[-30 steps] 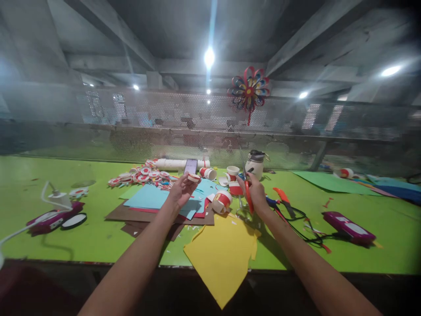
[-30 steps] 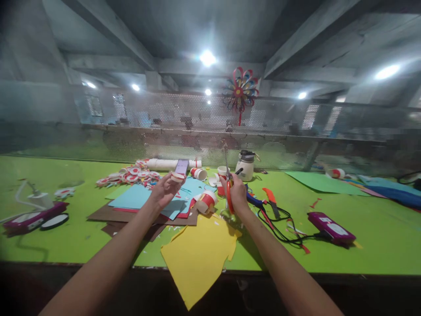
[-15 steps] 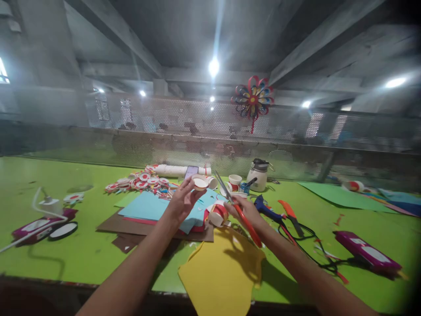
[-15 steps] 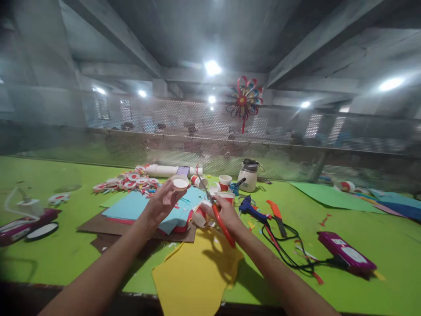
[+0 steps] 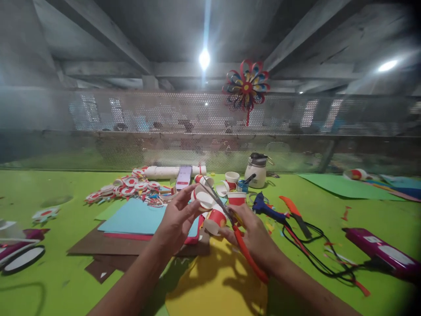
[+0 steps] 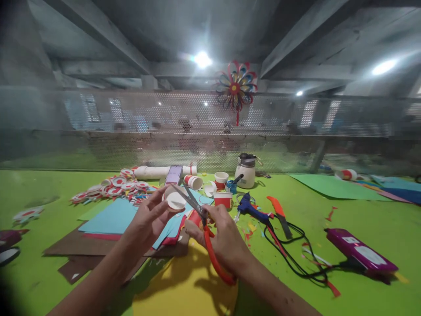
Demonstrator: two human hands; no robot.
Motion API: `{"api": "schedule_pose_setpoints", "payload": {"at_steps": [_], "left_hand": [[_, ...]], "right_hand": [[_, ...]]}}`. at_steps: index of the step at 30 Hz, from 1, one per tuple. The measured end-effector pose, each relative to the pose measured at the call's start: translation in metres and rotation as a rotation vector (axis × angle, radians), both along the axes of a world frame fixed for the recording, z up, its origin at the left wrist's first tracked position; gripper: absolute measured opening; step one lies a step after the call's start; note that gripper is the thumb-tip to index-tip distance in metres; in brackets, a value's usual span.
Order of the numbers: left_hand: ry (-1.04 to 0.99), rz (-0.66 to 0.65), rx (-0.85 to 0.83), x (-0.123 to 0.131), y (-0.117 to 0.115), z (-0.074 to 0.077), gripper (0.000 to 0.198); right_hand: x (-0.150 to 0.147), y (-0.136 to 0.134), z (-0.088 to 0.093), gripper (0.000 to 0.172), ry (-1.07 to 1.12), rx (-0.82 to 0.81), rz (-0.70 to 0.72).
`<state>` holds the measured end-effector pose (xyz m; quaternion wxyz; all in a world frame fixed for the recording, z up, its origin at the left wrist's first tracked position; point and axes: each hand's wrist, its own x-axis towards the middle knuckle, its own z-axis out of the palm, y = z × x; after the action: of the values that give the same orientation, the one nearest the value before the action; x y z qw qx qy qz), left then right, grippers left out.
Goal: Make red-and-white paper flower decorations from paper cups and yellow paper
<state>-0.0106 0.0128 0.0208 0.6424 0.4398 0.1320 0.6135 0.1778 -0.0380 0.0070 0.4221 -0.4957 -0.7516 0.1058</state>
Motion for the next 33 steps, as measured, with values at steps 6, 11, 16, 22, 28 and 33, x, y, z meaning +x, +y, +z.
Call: {"api": "schedule_pose_setpoints", "payload": {"at_steps": [6,11,16,22,28,33], "left_hand": [[0.011,-0.008,-0.001,0.002,-0.001,-0.006,0.039],[0.028,0.007,-0.029,0.003,0.001,-0.006,0.036],[0.044,0.083,-0.027,0.004,0.000,-0.002,0.038],[0.139,0.284,0.064,0.005,0.002,-0.002,0.043],[0.173,0.215,-0.017,0.002,0.003,-0.004,0.050],[0.044,0.074,-0.102,-0.002,0.003,0.002,0.042]], "right_hand": [[0.001,-0.005,-0.001,0.042,-0.039,0.001,-0.054],[0.001,-0.005,0.000,0.042,-0.017,-0.011,-0.060],[0.000,0.001,-0.003,0.036,0.148,-0.125,0.009],[-0.004,-0.002,-0.004,0.040,0.271,-0.178,0.075],[-0.009,-0.011,-0.002,0.035,0.155,-0.125,0.116],[-0.007,-0.009,-0.007,0.034,0.098,-0.103,0.085]]}}
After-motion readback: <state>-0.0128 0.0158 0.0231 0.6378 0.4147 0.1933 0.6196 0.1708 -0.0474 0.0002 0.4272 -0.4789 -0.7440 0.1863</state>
